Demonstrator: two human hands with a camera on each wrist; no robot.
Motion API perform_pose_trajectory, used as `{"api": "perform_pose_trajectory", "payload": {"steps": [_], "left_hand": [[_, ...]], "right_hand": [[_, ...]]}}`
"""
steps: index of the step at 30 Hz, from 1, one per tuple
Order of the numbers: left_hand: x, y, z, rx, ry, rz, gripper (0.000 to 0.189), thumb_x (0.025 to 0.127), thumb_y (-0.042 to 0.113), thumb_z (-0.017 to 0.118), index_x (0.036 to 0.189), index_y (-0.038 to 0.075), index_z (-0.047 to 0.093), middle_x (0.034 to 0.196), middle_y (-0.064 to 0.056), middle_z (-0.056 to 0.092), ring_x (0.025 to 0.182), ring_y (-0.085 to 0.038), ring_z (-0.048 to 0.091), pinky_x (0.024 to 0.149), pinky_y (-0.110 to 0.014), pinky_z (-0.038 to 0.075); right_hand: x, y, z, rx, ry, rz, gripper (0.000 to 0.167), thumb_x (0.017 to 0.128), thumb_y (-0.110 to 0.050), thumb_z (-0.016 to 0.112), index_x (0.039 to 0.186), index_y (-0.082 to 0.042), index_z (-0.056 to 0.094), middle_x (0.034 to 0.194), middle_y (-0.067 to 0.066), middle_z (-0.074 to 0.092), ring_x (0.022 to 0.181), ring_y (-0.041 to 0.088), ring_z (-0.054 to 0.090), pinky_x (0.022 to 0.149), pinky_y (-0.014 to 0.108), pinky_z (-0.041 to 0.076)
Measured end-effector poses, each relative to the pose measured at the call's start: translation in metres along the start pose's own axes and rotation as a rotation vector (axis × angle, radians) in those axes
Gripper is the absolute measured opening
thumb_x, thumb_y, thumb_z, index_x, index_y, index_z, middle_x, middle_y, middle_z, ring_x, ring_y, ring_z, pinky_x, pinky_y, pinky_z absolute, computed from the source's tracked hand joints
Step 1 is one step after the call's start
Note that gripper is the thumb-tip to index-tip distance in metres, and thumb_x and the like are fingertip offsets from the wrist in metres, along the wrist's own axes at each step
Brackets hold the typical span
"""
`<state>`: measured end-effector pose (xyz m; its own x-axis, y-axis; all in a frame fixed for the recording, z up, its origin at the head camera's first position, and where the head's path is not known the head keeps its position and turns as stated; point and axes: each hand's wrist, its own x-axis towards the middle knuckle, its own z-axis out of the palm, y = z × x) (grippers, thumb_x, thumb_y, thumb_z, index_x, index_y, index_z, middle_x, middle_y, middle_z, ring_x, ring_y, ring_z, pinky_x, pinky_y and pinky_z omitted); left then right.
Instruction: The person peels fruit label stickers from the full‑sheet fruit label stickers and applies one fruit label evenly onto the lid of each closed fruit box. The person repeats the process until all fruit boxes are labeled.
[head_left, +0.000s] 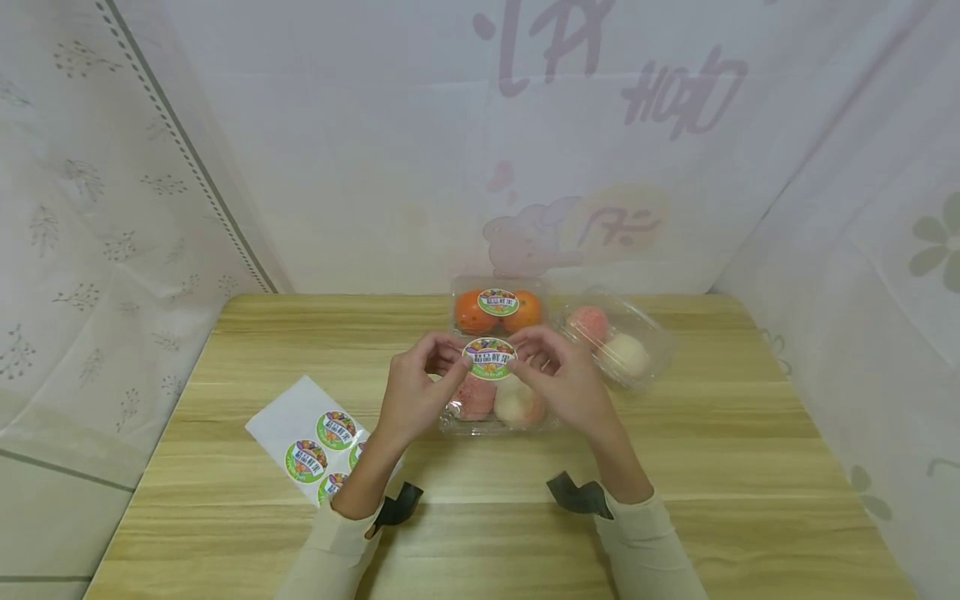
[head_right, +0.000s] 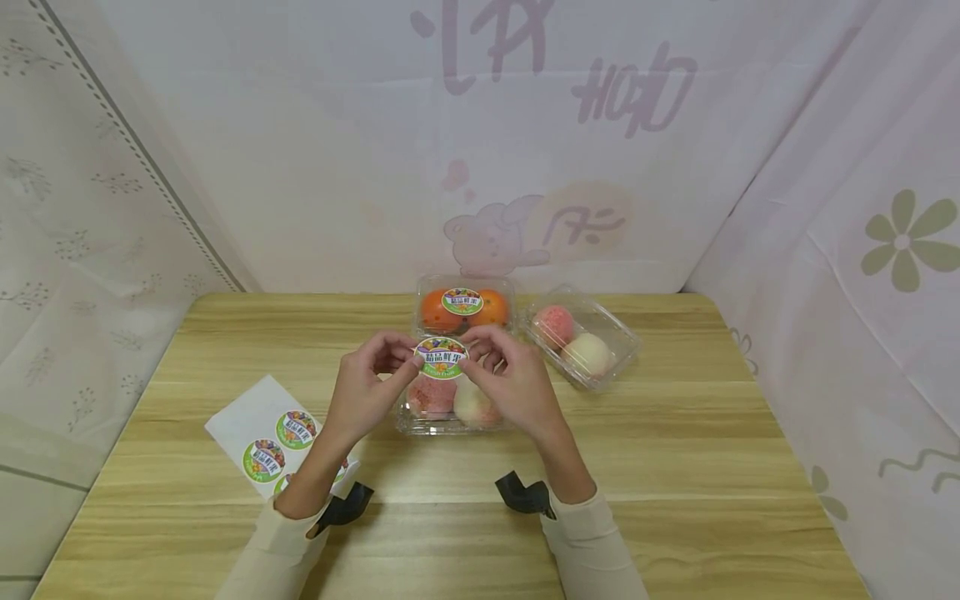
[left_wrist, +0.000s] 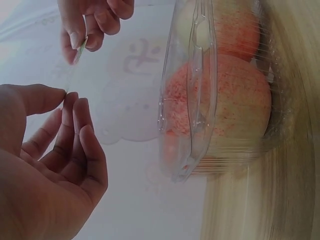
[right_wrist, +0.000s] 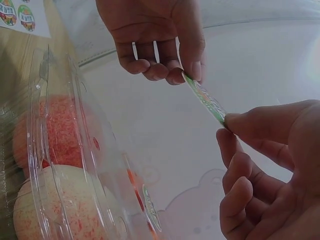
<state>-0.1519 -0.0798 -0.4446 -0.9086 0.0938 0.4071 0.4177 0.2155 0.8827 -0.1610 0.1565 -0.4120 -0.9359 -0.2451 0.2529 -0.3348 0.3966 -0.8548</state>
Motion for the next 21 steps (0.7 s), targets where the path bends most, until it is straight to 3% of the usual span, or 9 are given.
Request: {"api": "perform_pose_trajectory", "payload": {"steps": [15,21], "left_hand": [[0.0,-0.006,-0.001,0.011,-0.086,-0.046,0.03,0.093,0.001,0.085,0.12,0.001,0.072,0.094,-0.007,0.076,0.082,-0.019,0.073,0.077,-0.032,0.063],[-0.001,-0.008,0.002,0.032,-0.088,-0.081,0.027,0.093,0.001,0.083,0.118,0.001,0.073,0.093,-0.005,0.076,0.081,-0.017,0.072,0.075,-0.032,0.062]], "right_hand": [[0.001,0.008,0.002,-0.064,0.0,0.016,0.024,0.098,-0.007,0.082,0.122,-0.007,0.079,0.094,0.004,0.075,0.078,0.021,0.066,0.07,0.031,0.055],[0.001,0.011,0.003,-0.103,-0.003,0.034,0.025,0.098,-0.009,0.083,0.122,-0.007,0.079,0.093,0.002,0.075,0.078,0.02,0.066,0.071,0.032,0.055]]}}
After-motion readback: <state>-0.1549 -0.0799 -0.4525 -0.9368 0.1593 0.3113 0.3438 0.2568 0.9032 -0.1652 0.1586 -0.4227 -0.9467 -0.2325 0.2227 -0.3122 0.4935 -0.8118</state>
